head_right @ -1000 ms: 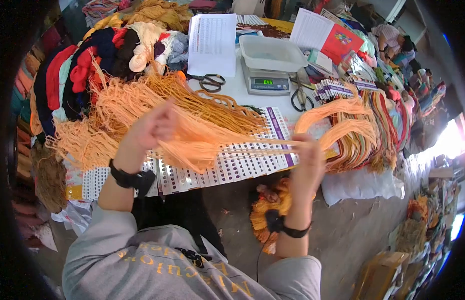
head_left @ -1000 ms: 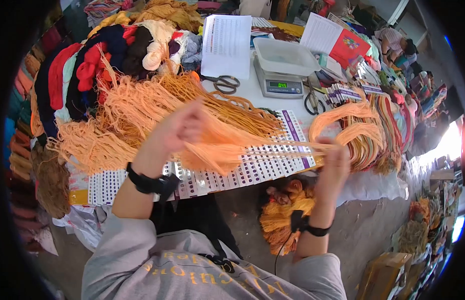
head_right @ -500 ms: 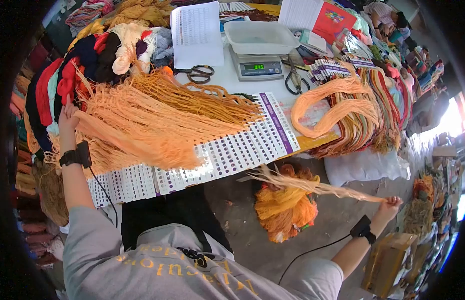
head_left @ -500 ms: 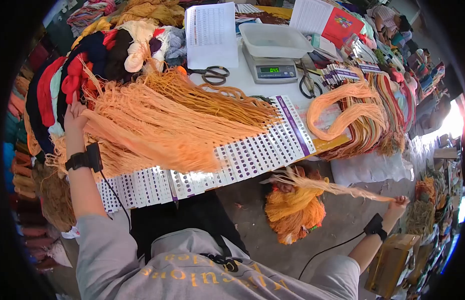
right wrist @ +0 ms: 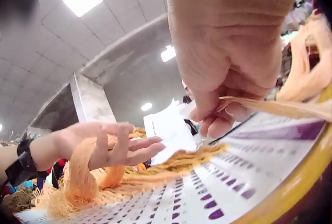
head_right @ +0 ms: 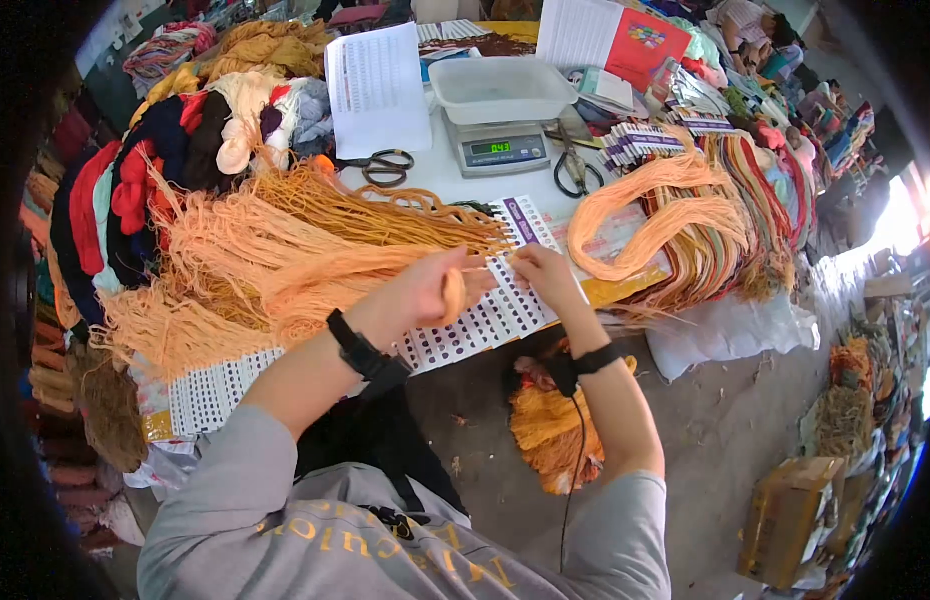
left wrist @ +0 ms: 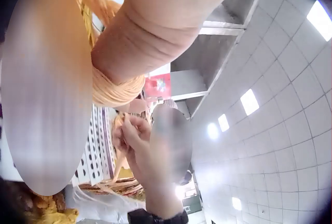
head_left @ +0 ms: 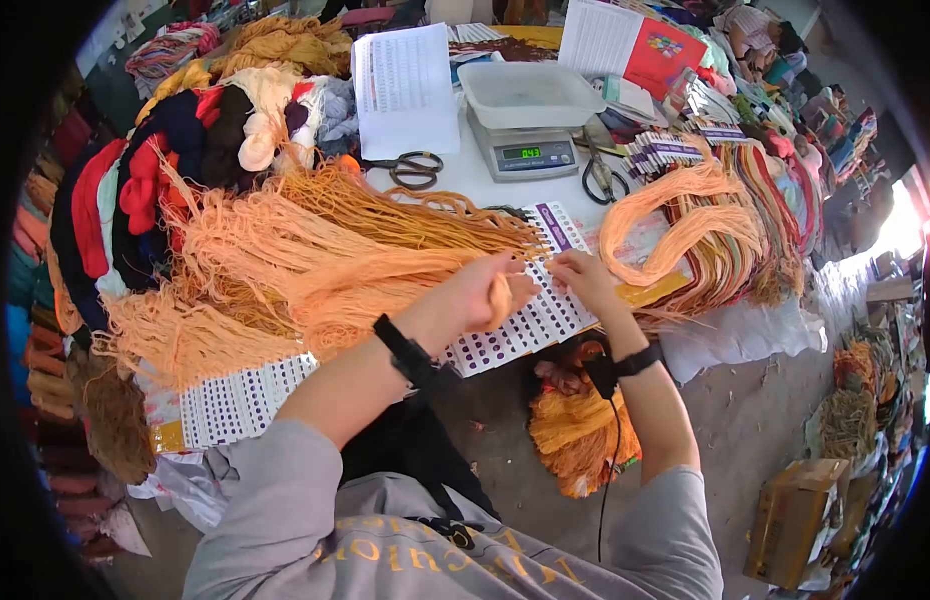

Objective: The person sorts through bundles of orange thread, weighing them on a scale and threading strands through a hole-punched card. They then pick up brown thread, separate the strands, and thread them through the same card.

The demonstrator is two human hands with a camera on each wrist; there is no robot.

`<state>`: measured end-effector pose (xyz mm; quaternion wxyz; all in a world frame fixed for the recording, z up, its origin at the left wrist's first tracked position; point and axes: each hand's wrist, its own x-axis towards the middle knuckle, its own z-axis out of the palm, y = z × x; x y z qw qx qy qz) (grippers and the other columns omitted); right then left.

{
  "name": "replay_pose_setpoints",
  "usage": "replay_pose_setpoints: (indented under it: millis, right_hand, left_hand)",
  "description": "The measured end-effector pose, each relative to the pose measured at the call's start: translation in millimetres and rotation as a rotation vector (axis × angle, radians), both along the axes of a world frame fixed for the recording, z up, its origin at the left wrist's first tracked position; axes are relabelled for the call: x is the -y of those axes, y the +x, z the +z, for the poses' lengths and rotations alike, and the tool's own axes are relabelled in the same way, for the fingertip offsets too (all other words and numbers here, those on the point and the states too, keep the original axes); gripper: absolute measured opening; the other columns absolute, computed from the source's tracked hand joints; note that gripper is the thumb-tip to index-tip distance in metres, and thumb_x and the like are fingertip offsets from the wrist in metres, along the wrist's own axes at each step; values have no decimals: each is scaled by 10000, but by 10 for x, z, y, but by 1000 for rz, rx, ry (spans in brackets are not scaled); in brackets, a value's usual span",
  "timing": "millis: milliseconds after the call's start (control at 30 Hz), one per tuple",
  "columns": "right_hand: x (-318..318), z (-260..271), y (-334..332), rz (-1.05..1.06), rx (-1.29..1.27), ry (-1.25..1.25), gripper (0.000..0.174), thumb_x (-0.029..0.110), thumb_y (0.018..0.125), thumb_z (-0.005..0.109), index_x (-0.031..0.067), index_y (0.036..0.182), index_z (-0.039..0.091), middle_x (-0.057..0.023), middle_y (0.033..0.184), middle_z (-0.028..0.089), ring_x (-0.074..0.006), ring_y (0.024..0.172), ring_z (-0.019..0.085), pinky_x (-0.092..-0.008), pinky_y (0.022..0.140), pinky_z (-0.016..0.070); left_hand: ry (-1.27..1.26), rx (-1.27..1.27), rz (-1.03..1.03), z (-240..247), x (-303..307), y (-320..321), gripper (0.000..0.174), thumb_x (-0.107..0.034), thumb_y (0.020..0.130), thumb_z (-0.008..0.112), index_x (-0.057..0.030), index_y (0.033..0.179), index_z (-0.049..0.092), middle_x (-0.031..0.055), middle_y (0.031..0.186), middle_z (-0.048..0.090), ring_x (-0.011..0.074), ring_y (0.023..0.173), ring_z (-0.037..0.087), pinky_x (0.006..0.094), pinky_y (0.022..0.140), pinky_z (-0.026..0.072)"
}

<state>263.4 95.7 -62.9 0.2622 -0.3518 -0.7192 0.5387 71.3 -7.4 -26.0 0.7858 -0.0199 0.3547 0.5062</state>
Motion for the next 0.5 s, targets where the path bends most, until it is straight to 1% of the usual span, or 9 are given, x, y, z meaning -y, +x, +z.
replay_pose_setpoints:
  millis: [33,100,200,267,300,333,400,433,500]
  right_hand:
    - [27,41,-57,-18,100,25,136,129,834,625,-6,844,630,-26,625,580,-73,532,506,-225,496,409]
    - [-3,-65,-88,-60,122,7,153,158,827,634,6,839,646,-23,624,587,-74,525,504,-228,490,404]
    - [-23,-200,-99,-71,163,59,203,232,821,634,31,838,661,-22,625,595,-89,530,512,-250,507,410]
    - [-33,-202,-86,-76,194,84,217,248,825,626,34,841,662,-27,628,597,-97,541,521,-257,523,416]
    - [-42,-191,-80,-47,193,93,190,187,864,604,0,868,636,7,653,586,-53,544,505,-204,492,402]
    - [-47,-196,-76,-57,180,101,189,187,864,605,0,867,635,8,653,586,-52,542,501,-204,490,399]
    - [-23,-207,-95,-77,151,110,188,186,862,607,0,865,633,9,652,584,-51,539,495,-203,486,391]
    - [-17,-189,-96,-107,208,77,219,263,832,615,52,858,666,-42,677,640,-130,600,578,-283,569,436]
    - [9,-180,-100,-99,201,111,215,260,833,614,53,864,666,-43,678,640,-131,602,582,-285,575,439]
  left_hand:
    - [-41,-24,7,-16,-39,91,421,-322,961,421,21,1205,433,228,1148,558,327,970,599,407,774,520]
    - [-114,-54,30,-33,-88,192,402,-328,958,427,23,1154,446,259,1090,571,342,933,618,411,724,533]
    - [-131,-73,1,-73,-176,206,392,-319,953,437,24,1143,437,248,1049,591,337,909,630,417,684,542]
    - [-102,-102,0,-21,-165,228,381,-291,944,463,29,1147,422,205,1066,556,337,937,622,409,655,546]
    - [-116,-157,5,55,-159,261,374,-283,942,469,27,1144,420,188,1069,543,337,942,621,405,652,546]
    - [-129,-212,11,90,-165,288,368,-276,939,476,26,1141,419,172,1073,531,336,948,619,402,649,545]
    - [-119,-164,-2,58,-172,264,366,-274,931,493,15,1143,419,147,1077,506,334,958,616,377,624,543]
    - [-116,-139,-5,30,-162,242,365,-273,927,501,10,1143,420,134,1080,493,332,963,615,364,612,542]
    - [-134,-82,13,-63,-197,204,371,-269,920,512,7,1153,424,123,1051,510,321,964,616,350,605,538]
